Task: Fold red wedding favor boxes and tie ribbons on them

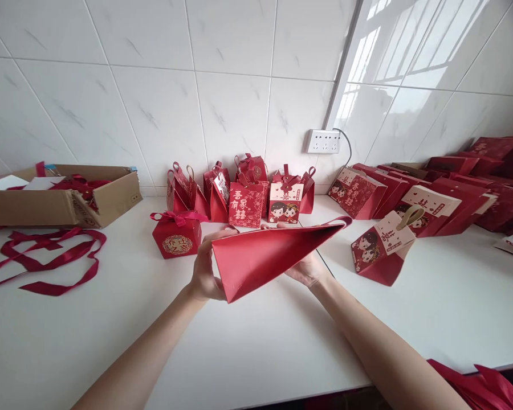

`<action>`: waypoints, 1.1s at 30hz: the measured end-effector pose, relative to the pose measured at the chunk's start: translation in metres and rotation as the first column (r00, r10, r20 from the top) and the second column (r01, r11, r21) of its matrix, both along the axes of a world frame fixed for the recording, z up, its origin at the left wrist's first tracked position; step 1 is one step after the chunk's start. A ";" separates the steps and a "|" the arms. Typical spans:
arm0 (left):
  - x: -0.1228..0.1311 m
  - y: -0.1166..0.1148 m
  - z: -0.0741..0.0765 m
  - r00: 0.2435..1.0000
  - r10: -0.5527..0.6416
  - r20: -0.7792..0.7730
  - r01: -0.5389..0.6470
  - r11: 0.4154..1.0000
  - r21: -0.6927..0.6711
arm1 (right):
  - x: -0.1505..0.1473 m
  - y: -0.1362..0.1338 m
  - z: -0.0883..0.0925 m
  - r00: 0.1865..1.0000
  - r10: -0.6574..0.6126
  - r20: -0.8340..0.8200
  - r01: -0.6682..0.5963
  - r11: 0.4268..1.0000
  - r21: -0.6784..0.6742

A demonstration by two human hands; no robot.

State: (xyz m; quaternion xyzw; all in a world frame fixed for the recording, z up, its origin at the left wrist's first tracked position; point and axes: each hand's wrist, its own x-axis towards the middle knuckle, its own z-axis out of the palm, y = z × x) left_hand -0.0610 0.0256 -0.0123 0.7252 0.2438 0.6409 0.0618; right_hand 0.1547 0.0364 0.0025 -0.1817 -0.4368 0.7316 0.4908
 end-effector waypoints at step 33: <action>0.019 -0.008 0.017 0.930 0.082 0.358 0.124 0.848 -0.515 | -0.015 0.004 -0.001 0.994 -0.108 0.007 0.107 0.977 -0.183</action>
